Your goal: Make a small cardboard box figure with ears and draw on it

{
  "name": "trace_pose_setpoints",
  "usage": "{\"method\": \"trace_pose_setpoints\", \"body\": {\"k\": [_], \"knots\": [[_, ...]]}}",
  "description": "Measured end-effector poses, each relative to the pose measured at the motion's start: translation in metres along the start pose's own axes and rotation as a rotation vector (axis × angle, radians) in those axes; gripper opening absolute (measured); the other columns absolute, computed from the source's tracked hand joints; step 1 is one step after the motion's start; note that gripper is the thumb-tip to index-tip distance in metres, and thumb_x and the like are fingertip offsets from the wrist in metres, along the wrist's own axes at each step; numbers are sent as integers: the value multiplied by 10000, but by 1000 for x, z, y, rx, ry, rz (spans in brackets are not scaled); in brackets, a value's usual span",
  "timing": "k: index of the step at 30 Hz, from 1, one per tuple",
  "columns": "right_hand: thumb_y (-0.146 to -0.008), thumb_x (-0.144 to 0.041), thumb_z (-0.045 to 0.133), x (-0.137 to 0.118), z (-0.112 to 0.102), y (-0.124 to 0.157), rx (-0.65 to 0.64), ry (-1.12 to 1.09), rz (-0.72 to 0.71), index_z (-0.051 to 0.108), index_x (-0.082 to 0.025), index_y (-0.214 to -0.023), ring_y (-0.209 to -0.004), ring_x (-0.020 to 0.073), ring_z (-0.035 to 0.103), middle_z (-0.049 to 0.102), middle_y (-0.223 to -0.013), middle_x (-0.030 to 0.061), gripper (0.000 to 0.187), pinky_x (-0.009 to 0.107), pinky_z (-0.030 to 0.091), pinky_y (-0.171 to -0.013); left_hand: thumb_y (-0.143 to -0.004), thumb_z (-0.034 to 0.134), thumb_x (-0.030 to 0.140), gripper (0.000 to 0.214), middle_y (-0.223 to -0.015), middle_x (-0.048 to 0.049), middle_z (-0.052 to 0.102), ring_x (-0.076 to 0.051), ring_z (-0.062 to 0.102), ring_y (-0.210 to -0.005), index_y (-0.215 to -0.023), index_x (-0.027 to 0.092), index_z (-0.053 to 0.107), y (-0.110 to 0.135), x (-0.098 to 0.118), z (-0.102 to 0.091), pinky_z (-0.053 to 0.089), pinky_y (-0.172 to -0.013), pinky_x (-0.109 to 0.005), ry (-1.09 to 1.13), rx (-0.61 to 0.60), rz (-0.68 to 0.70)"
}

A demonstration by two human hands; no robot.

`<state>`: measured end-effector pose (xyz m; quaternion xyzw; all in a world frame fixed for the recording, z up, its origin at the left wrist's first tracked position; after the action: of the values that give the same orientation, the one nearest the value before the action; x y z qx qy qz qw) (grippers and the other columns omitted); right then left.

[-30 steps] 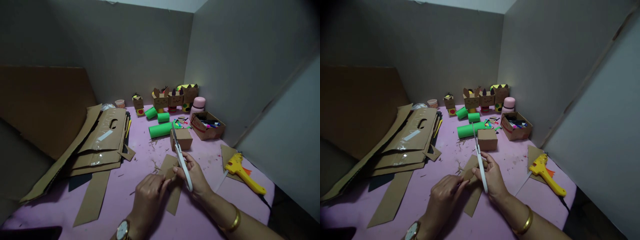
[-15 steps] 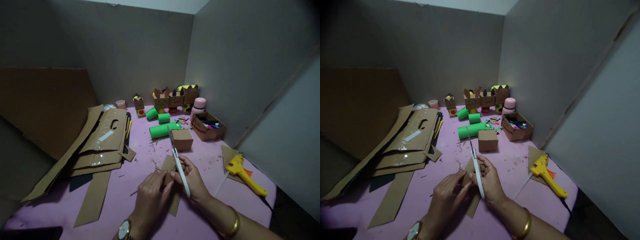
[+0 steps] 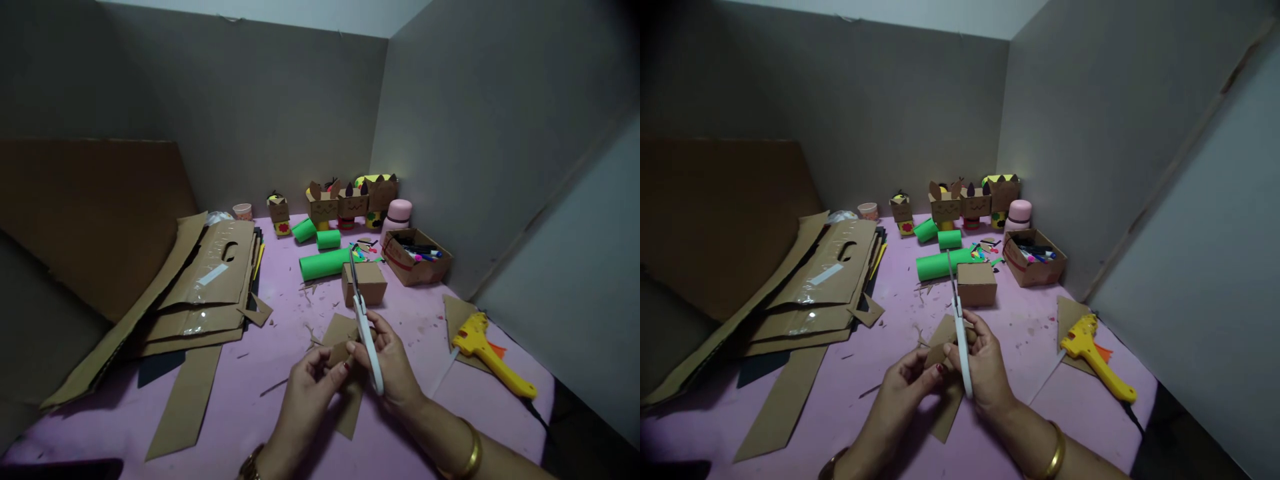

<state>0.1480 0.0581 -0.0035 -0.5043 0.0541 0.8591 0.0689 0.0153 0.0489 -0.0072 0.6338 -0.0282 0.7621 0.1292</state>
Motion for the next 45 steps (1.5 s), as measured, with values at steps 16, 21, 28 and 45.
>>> {"method": "trace_pose_setpoints", "body": {"k": [16, 21, 28, 45], "knots": [[-533, -151, 852, 0, 2, 1, -51, 41, -18, 603, -246, -1070, -630, 110, 573, 646, -742, -51, 600, 212, 482, -587, -709, 782, 228, 148, -735, -67, 728, -120, 626, -679, -746, 95, 727, -1, -14, 4, 491, -691, -213, 393, 4, -148], [-509, -108, 866, -5, -2, -4, -60, -6, -36, 618, -265, -1063, -642, 105, 606, 697, -732, -48, 627, 191, 489, -609, -775, 680, 80, 95, -597, -52, 702, -99, 633, -503, -681, 88, 685, 1, -20, 3, 531, -545, -197, 673, 154, -432], [-500, -57, 870, -13, 2, 3, -194, -31, -34, 636, -294, -1059, -605, 66, 599, 733, -783, -42, 651, 131, 492, -553, -905, 470, 39, 234, -514, -77, 673, -122, 648, -420, -747, 44, 642, 9, -18, 11, 555, -460, -207, 913, 124, -643], [-521, -107, 874, -16, 1, 6, -114, 27, -95, 641, -286, -1034, -630, 87, 648, 710, -720, -55, 592, 155, 533, -605, -873, 528, 41, 133, -577, -66, 697, -95, 636, -441, -820, 67, 647, 14, -20, 18, 544, -495, -190, 906, 68, -666]]}}
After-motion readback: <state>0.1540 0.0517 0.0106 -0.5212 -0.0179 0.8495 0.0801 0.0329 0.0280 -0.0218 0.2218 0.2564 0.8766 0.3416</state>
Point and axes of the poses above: each hand's wrist, its own y-axis away from the middle knuckle, its own z-axis out of the palm, x = y × z, the point moved 4 cm from there along -y, towards the middle knuckle
